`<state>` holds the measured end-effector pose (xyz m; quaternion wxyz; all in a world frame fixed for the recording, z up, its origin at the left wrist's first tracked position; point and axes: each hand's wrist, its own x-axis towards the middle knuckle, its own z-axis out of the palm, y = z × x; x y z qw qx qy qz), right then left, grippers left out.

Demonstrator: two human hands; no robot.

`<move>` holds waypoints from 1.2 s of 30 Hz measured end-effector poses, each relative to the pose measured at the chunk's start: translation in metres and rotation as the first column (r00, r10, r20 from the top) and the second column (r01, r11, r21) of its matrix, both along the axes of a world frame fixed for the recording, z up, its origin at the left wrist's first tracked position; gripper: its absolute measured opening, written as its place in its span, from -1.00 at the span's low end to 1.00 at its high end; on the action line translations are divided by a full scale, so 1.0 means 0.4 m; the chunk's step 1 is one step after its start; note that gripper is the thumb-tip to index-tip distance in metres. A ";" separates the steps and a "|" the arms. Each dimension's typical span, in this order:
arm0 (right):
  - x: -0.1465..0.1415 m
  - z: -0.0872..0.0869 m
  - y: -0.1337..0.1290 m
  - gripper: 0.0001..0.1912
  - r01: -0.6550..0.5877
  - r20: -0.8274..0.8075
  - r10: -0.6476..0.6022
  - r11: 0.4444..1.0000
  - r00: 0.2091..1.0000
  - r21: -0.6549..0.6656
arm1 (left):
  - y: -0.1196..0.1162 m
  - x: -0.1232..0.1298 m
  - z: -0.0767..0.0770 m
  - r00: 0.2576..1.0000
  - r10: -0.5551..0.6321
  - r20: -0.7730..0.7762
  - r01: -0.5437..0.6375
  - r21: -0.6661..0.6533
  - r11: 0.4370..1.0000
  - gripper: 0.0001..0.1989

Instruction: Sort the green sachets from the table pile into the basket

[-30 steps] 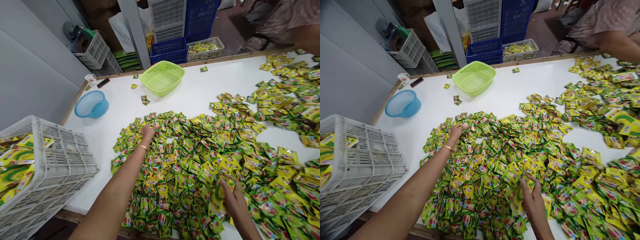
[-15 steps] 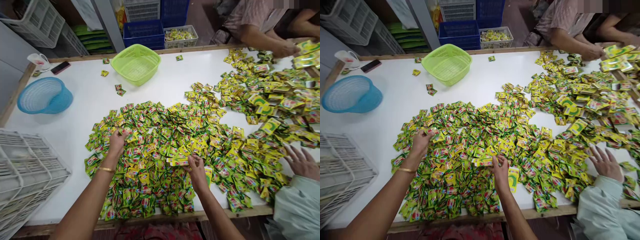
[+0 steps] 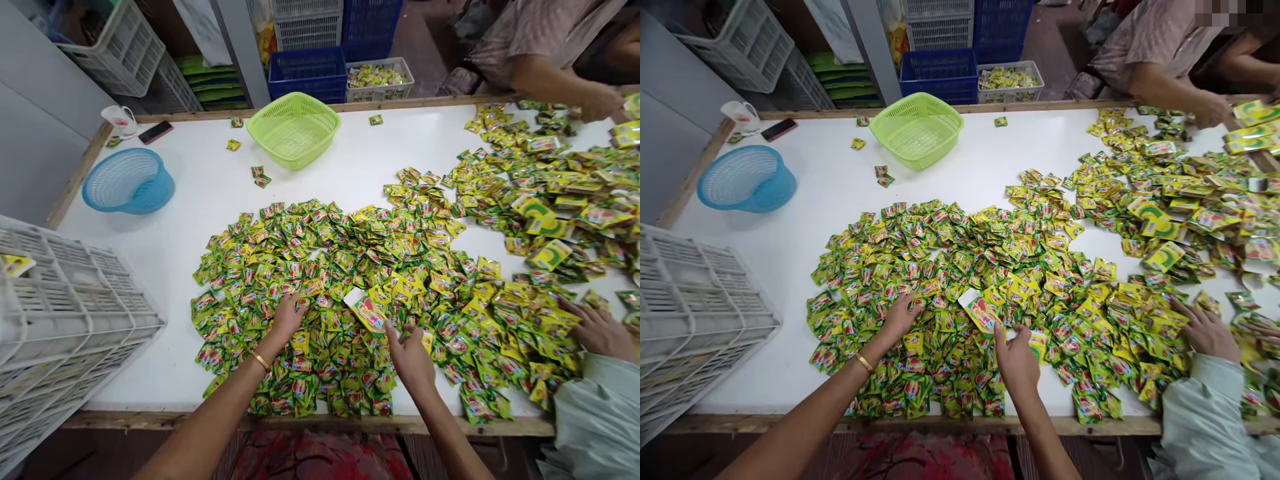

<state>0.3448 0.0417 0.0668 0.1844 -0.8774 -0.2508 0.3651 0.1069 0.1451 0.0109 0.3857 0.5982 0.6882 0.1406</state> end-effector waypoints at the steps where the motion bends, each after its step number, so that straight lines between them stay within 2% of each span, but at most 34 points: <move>1: -0.002 -0.004 0.000 -0.31 -0.176 0.186 0.170 0.984 0.968 0.016 | -0.001 -0.001 0.003 1.000 -0.001 0.004 0.001 0.004 1.000 -0.81; 3: -0.019 -0.017 0.017 -0.35 -0.477 0.454 0.431 0.879 0.780 -0.016 | 0.001 -0.003 0.015 1.000 0.006 0.009 -0.006 0.006 1.000 -0.81; 5: -0.040 -0.034 0.047 -0.35 -0.657 0.571 0.563 0.752 0.598 -0.053 | 0.009 -0.008 0.033 0.999 0.046 0.004 -0.046 0.011 0.999 -0.81; 7: -0.054 -0.047 0.078 -0.36 -0.738 0.610 0.627 0.668 0.485 -0.100 | 0.022 -0.015 0.053 0.993 0.115 0.006 -0.116 0.027 0.993 -0.82; 9: -0.058 -0.051 0.095 -0.42 -0.767 0.627 0.640 0.633 0.444 -0.104 | 0.034 -0.013 0.075 0.985 0.168 0.044 -0.170 0.037 0.985 -0.83; 12: -0.063 -0.037 0.090 -0.40 -0.794 0.637 0.619 0.608 0.460 -0.017 | 0.044 0.024 0.108 0.964 0.165 0.210 -0.172 0.014 0.985 -0.81; 15: -0.083 -0.016 0.067 -0.35 -0.821 0.644 0.599 0.565 0.476 0.083 | 0.046 0.092 0.142 0.901 0.118 0.417 -0.142 0.026 0.990 -0.83; 17: -0.099 -0.007 0.056 -0.35 -0.811 0.661 0.555 0.567 0.506 0.145 | 0.044 0.134 0.165 0.875 0.087 0.477 -0.135 0.067 0.989 -0.86; 20: -0.118 -0.006 0.049 -0.36 -0.771 0.681 0.477 0.602 0.556 0.209 | 0.036 0.168 0.187 0.882 0.055 0.468 -0.120 0.111 0.987 -0.80; 23: -0.127 -0.007 0.050 -0.40 -0.783 0.720 0.446 0.582 0.532 0.218 | 0.027 0.175 0.190 0.884 0.043 0.466 -0.095 0.090 0.991 -0.86; 25: -0.133 -0.003 0.053 -0.42 -0.798 0.737 0.438 0.559 0.515 0.226 | 0.024 0.182 0.187 0.866 0.084 0.493 -0.132 0.064 0.989 -0.86; 28: -0.144 0.010 0.062 -0.42 -0.774 0.729 0.412 0.580 0.547 0.253 | 0.017 0.204 0.193 0.843 0.153 0.515 -0.227 0.084 0.970 -0.82; 32: -0.149 0.022 0.070 -0.42 -0.723 0.707 0.366 0.624 0.605 0.296 | 0.006 0.227 0.220 0.884 0.155 0.442 -0.235 0.132 0.963 -0.80; 36: -0.133 0.022 0.066 -0.38 -0.728 0.721 0.352 0.615 0.597 0.302 | 0.011 0.213 0.232 0.937 0.080 0.341 -0.145 0.167 0.975 -0.68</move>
